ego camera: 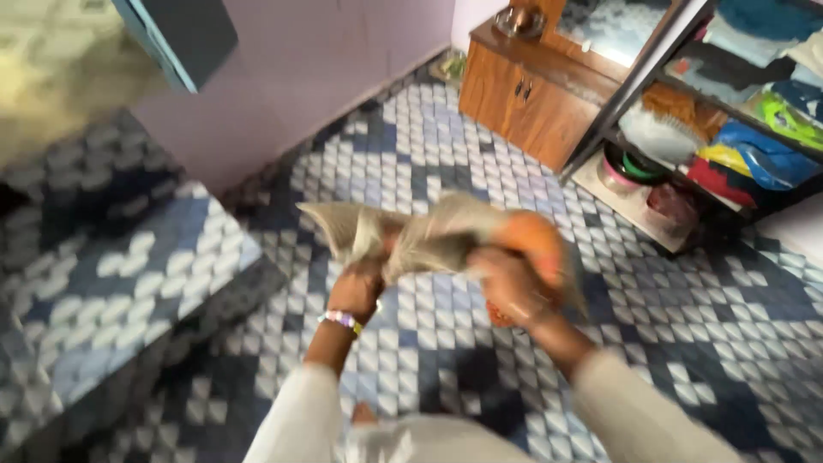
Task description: The person sweeps the floor and stairs, picks up two mats, shakes them out to clean them, and then places them back on the floor.
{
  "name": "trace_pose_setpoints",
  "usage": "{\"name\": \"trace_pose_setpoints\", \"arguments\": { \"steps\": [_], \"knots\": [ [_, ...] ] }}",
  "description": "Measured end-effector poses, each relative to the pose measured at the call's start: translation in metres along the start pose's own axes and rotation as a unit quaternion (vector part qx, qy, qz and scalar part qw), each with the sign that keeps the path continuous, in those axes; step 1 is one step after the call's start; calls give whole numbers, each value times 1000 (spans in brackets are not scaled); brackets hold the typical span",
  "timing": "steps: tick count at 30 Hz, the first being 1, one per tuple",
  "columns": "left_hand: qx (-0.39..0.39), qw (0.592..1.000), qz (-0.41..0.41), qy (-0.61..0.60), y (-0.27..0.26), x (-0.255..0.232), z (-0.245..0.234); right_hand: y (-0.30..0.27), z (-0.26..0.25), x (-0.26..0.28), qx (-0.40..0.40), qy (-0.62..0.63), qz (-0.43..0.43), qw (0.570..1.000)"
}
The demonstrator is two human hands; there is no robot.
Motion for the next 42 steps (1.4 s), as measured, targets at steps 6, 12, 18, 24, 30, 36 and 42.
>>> {"name": "trace_pose_setpoints", "arguments": {
  "steps": [6,12,18,24,30,36,42],
  "knots": [
    [385,899,-191,85,-70,92,157,-59,114,-69,165,14,96,982],
    [88,982,-13,-165,-27,13,71,-16,90,18,117,135,-15,984],
    [189,950,-91,-230,-23,-48,56,-13,50,73,38,254,41,966],
    [104,976,-116,-153,-21,-66,34,-79,60,38,-34,363,144,920],
    [28,974,-50,-219,3,-95,-10,-154,156,-20,46,310,302,900],
    [-38,964,-30,-262,13,-94,-24,-160,210,-85,-79,527,310,787],
    [-56,976,-65,-202,41,-37,-25,-33,105,-87,-161,351,250,888]
  ]
}}
Point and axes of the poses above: each hand's wrist, its own y-axis towards the middle knuckle, its own z-axis out of the palm, x = y × z, the point moved 4 cm from there along y, towards the middle knuckle, and after that the axes turned 6 degrees about y, right-handed, at the moved point
